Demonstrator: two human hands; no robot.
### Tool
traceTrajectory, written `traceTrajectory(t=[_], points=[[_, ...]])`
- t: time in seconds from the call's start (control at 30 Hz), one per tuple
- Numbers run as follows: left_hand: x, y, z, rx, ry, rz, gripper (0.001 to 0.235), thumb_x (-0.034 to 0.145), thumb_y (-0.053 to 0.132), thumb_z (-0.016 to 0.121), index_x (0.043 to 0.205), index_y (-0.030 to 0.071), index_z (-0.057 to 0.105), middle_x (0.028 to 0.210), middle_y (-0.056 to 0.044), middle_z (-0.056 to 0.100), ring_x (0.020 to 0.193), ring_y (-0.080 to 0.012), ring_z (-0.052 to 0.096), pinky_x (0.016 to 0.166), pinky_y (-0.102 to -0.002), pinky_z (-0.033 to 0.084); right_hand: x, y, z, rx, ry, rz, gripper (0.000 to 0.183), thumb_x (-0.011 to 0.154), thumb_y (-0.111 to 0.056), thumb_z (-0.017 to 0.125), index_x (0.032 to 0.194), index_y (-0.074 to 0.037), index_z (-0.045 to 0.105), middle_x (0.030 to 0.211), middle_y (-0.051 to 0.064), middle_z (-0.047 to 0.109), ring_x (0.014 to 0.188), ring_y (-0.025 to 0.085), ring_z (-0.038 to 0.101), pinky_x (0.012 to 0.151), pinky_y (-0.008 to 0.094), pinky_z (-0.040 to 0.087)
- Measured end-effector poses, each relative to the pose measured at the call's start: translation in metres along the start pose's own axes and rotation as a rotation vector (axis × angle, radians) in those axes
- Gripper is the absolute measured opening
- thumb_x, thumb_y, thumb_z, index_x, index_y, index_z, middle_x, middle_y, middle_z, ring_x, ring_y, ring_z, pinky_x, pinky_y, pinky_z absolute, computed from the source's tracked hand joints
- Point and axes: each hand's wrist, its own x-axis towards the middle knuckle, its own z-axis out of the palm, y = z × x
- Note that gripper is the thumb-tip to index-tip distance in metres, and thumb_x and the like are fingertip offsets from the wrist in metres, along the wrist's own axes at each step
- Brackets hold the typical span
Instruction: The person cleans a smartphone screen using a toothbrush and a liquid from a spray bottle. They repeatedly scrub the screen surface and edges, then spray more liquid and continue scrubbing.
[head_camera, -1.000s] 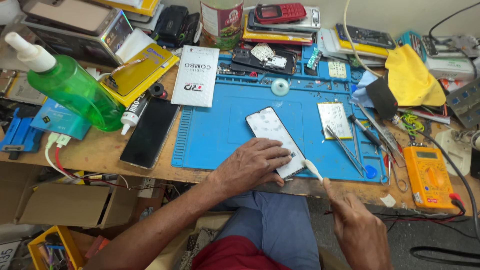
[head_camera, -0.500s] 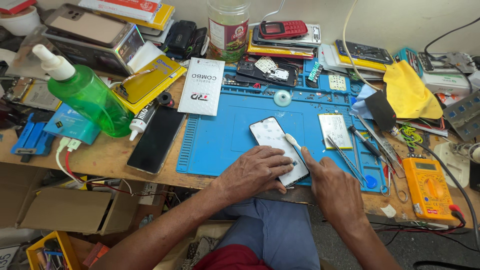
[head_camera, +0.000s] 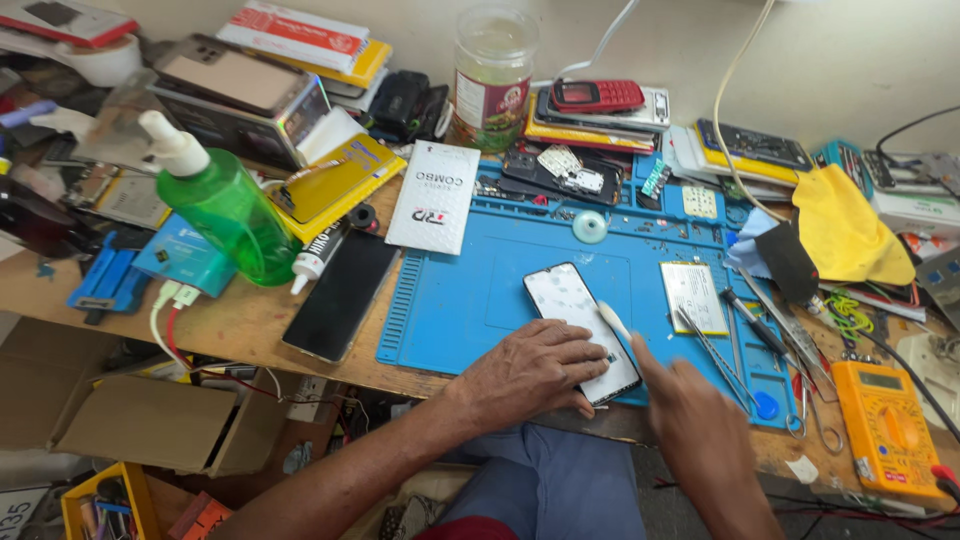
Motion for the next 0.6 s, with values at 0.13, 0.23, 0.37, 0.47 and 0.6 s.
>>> traceTrajectory(t=[0.13,0.23,0.37,0.47,0.6], points=[[-0.001,0.001,-0.002,0.009,0.002,0.008,0.056,0.086,0.048,0.069,0.126,0.009,0.070,0.130,-0.004,0.068,0.134,-0.0242,0.057,0.115,-0.041,0.044,0.053,-0.029,-0.013,0.013,0.027,-0.081,0.060,0.097,-0.013,0.055,0.151,-0.036,0.044,0.086,0.013,0.065,0.067,0.034,0.070,0.058,0.049,0.058],[0.000,-0.001,-0.001,0.015,0.007,0.012,0.056,0.086,0.049,0.068,0.126,0.010,0.070,0.130,-0.004,0.068,0.134,-0.0241,0.057,0.115,-0.041,0.044,0.052,-0.031,-0.015,0.021,0.039,-0.089,0.060,0.096,-0.013,0.056,0.151,-0.034,0.046,0.084,0.014,0.065,0.064,0.035,0.070,0.057,0.049,0.058],[-0.002,-0.003,0.005,0.009,0.004,0.003,0.054,0.087,0.049,0.067,0.124,0.010,0.071,0.132,-0.004,0.068,0.134,-0.0241,0.057,0.115,-0.041,0.044,0.020,-0.018,-0.014,0.055,0.067,-0.058,0.051,0.099,-0.015,0.055,0.145,-0.037,0.053,0.083,0.012,0.067,0.067,0.034,0.072,0.061,0.051,0.057],[-0.002,-0.004,0.007,0.019,0.016,0.007,0.054,0.087,0.049,0.067,0.123,0.010,0.071,0.131,-0.004,0.068,0.133,-0.0246,0.057,0.115,-0.041,0.044,0.015,-0.016,-0.014,0.038,-0.007,-0.012,0.049,0.099,-0.023,0.055,0.146,-0.038,0.050,0.083,0.012,0.066,0.066,0.033,0.072,0.062,0.050,0.058],[-0.002,-0.002,0.004,0.025,0.027,0.027,0.052,0.087,0.048,0.067,0.121,0.009,0.072,0.130,-0.004,0.069,0.133,-0.0244,0.057,0.114,-0.041,0.045,0.041,-0.029,-0.014,-0.002,0.016,-0.064,0.053,0.099,-0.019,0.054,0.148,-0.036,0.048,0.086,0.012,0.066,0.067,0.035,0.071,0.059,0.049,0.058]])
